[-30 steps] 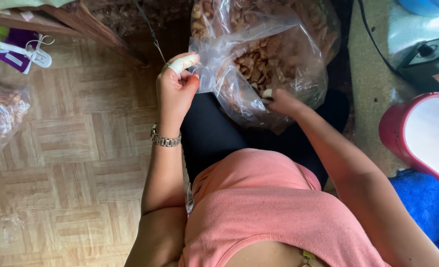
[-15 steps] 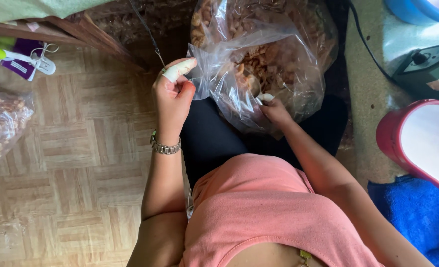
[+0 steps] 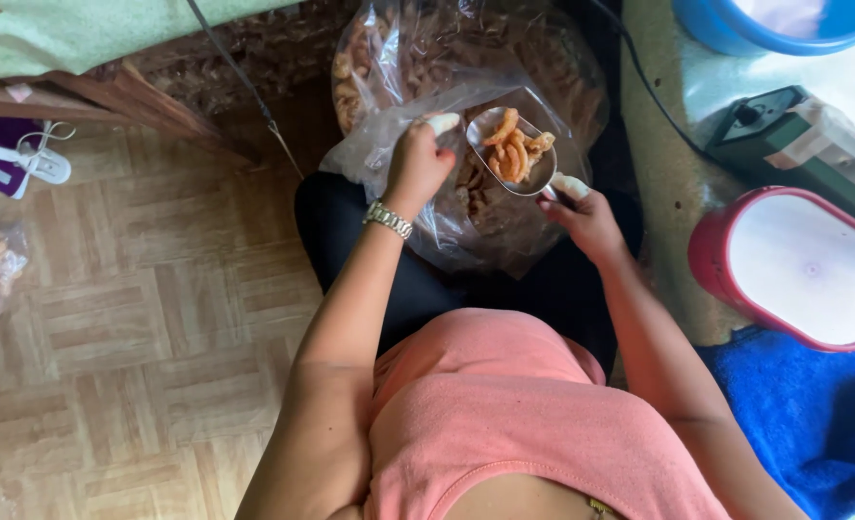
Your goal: Scooping snacks into small plastic bags and sealing them with a heat sealer
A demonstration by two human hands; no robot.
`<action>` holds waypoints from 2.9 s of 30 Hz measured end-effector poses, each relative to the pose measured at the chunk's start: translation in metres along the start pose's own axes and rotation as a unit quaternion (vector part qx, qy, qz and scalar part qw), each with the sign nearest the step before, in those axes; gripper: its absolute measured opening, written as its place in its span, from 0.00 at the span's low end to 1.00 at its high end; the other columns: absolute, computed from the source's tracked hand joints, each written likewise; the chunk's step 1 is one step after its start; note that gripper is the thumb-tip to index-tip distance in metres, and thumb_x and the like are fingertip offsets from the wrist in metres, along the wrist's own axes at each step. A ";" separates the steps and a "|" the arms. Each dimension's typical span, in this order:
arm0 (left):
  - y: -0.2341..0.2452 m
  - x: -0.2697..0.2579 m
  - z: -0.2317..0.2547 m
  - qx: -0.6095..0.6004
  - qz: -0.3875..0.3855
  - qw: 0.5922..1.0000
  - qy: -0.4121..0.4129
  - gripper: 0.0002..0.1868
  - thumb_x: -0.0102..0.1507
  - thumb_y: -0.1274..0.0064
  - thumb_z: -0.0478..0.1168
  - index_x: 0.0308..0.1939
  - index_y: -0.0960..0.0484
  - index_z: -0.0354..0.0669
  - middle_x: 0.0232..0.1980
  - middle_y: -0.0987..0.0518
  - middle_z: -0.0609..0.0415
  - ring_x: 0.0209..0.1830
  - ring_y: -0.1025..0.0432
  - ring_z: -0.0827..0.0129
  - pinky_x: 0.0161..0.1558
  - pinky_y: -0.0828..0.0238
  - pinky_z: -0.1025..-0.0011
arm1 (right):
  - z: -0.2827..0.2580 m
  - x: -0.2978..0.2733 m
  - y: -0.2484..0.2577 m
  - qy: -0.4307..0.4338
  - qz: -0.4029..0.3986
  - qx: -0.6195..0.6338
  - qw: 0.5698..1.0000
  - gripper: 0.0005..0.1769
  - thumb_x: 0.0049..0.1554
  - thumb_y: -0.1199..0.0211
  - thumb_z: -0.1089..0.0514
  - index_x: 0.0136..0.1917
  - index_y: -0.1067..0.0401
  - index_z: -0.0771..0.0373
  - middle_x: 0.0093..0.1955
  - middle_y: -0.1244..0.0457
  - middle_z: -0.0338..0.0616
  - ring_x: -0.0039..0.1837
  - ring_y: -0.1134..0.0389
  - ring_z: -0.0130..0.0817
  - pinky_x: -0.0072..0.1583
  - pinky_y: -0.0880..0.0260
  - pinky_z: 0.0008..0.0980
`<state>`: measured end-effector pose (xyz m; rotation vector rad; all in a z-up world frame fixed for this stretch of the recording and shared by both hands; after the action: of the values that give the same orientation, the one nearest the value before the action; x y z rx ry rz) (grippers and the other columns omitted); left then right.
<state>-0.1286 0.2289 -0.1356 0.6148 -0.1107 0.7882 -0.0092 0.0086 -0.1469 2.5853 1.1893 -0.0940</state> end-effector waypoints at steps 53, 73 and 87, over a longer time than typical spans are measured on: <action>-0.055 -0.019 -0.078 0.050 -0.081 0.991 0.099 0.13 0.48 0.54 0.35 0.34 0.23 0.31 0.31 0.25 0.40 0.35 0.30 0.44 0.37 0.31 0.52 | -0.181 -0.007 -0.005 0.086 -0.058 -0.661 0.743 0.15 0.44 0.42 0.48 0.35 0.28 0.63 0.32 0.37 0.45 0.36 0.33 0.48 0.39 0.31 0.43; 0.006 -0.010 -0.021 -0.202 0.019 0.956 0.211 0.20 0.48 0.53 0.30 0.45 0.25 0.35 0.20 0.24 0.47 0.20 0.27 0.69 0.19 0.30 0.75 | -0.079 0.032 -0.078 0.412 0.060 -0.293 0.861 0.26 0.45 0.34 0.58 0.56 0.37 0.65 0.54 0.43 0.49 0.57 0.44 0.50 0.57 0.43 0.45; 0.012 -0.013 0.030 -0.158 -0.023 0.978 0.136 0.20 0.47 0.51 0.33 0.44 0.23 0.43 0.13 0.27 0.52 0.16 0.30 0.69 0.21 0.34 0.73 | -0.105 0.027 -0.052 0.291 0.091 -0.104 0.947 0.23 0.46 0.38 0.68 0.56 0.35 0.63 0.47 0.43 0.46 0.45 0.34 0.43 0.47 0.34 0.36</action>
<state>-0.1424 0.2103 -0.1098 0.2054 0.0291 0.7835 -0.0373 0.0910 -0.0636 2.5853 1.0413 0.8410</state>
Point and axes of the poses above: each hand's wrist, its own x-axis towards the middle knuckle, its own y-axis out of the back of the hand, z = x × y, the point moved 1 cm from there along x, towards the middle knuckle
